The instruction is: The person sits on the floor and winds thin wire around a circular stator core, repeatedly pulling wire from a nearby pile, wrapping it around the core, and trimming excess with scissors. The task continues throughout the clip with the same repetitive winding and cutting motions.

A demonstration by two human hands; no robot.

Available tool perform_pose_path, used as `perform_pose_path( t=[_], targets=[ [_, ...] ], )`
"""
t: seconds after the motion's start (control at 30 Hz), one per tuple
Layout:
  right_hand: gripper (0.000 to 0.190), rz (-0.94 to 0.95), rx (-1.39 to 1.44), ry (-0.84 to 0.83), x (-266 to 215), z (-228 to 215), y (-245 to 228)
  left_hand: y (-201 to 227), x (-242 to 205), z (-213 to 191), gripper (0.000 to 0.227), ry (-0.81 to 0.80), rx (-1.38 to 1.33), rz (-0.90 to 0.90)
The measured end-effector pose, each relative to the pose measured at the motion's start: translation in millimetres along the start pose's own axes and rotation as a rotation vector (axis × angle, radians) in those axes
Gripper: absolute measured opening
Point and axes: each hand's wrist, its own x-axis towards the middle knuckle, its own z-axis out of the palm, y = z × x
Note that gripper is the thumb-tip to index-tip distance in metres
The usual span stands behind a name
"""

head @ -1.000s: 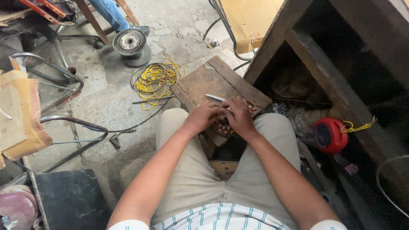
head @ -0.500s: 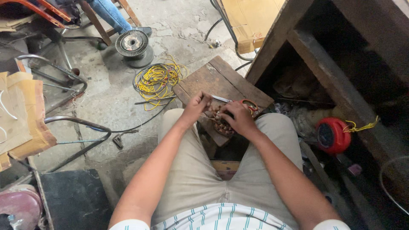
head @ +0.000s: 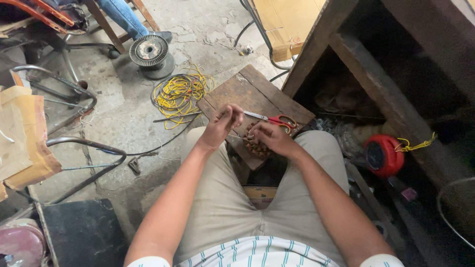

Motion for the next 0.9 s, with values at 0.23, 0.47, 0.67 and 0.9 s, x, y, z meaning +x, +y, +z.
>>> perform_pose_path(
  t=[0.23,0.47,0.67,0.9],
  targets=[
    [0.025,0.097,0.654,0.215,-2.1,-14.5,-17.5,17.0,3.3,-6.4,0.048,0.164,-0.395,-0.018],
    [0.036,0.024,1.014,-0.078,-11.6,-29.7,-19.7,23.8,-0.9,-6.3,0.052,0.137,-0.572,0.029],
    [0.034,0.177,0.272,-0.173,-4.0,-6.2,0.1,47.3,-6.8,-16.3,0.053,0.221,-0.773,0.157],
    [0.047,-0.323,1.254,-0.016,-18.1,-46.9,-21.5,47.8,-5.5,-22.7,0.057,0.162,-0.627,0.213]
  ],
)
